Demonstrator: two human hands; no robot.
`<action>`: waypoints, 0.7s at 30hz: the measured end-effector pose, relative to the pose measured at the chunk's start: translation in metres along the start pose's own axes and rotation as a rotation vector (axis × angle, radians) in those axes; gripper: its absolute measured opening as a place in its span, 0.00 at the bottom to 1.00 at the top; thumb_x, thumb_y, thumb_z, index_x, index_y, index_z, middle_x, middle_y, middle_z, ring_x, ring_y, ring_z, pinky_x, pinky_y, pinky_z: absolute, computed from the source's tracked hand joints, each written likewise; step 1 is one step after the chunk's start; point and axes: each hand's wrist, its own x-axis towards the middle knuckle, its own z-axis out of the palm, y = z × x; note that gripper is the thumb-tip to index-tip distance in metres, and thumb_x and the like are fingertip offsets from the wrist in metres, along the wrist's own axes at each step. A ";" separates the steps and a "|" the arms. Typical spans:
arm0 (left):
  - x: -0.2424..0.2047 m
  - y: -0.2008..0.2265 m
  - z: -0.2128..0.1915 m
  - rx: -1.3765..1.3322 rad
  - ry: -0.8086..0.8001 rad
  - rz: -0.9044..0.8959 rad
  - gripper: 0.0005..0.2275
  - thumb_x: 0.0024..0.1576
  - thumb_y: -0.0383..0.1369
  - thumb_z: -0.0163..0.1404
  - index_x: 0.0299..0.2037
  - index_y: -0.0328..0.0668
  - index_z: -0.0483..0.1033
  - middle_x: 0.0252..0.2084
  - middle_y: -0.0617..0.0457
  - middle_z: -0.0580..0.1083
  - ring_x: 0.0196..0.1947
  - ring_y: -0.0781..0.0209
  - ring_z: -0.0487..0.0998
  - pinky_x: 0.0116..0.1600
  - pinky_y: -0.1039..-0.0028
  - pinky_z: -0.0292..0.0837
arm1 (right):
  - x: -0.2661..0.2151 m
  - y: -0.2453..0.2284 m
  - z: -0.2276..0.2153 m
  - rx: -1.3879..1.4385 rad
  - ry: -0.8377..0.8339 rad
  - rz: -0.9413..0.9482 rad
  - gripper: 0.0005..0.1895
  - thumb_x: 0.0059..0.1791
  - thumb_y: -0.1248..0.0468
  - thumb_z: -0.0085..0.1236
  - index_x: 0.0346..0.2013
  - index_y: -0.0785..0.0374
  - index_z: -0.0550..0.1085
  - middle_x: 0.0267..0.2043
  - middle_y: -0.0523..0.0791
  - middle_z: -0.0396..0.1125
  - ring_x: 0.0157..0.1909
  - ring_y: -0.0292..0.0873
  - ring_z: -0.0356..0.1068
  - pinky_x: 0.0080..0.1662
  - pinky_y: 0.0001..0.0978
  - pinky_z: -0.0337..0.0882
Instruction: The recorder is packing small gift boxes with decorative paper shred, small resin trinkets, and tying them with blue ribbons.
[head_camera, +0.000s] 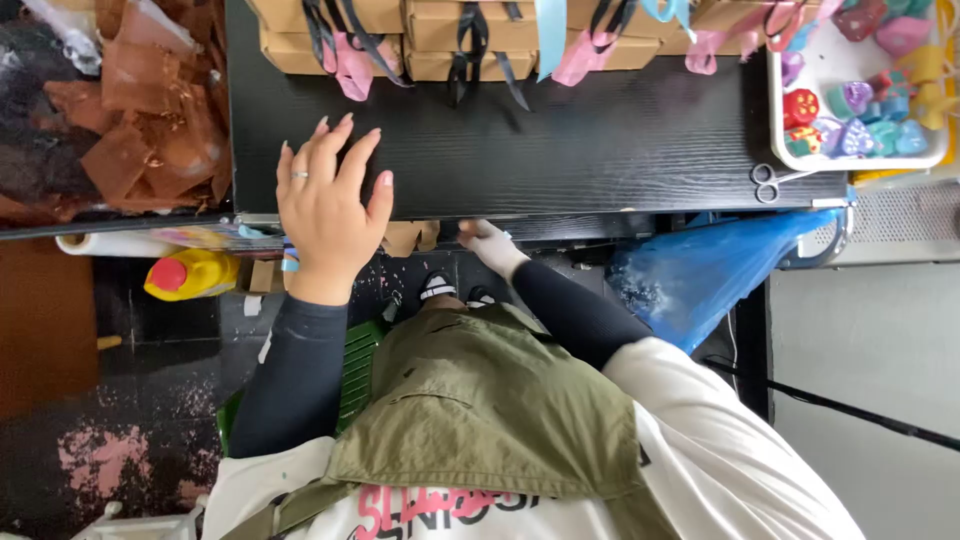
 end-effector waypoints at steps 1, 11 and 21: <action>0.000 0.000 -0.001 0.006 0.001 -0.004 0.16 0.66 0.41 0.53 0.60 0.48 0.79 0.65 0.50 0.71 0.67 0.46 0.70 0.71 0.44 0.58 | 0.004 -0.010 0.003 -0.002 -0.007 -0.002 0.20 0.51 0.67 0.52 0.59 0.60 0.72 0.55 0.46 0.74 0.57 0.40 0.73 0.56 0.31 0.71; 0.000 -0.003 0.000 0.008 0.004 -0.033 0.16 0.64 0.41 0.52 0.60 0.50 0.79 0.65 0.51 0.71 0.67 0.47 0.69 0.71 0.46 0.57 | 0.054 -0.042 0.052 -0.192 -0.188 -0.174 0.18 0.50 0.68 0.53 0.56 0.65 0.73 0.54 0.47 0.73 0.56 0.42 0.73 0.56 0.33 0.73; -0.002 -0.005 0.002 -0.011 0.017 -0.036 0.15 0.64 0.39 0.53 0.59 0.52 0.79 0.65 0.53 0.71 0.68 0.49 0.68 0.72 0.48 0.57 | 0.107 0.045 0.056 -0.369 -0.329 -0.341 0.17 0.49 0.69 0.54 0.53 0.71 0.74 0.52 0.49 0.71 0.54 0.44 0.72 0.55 0.36 0.74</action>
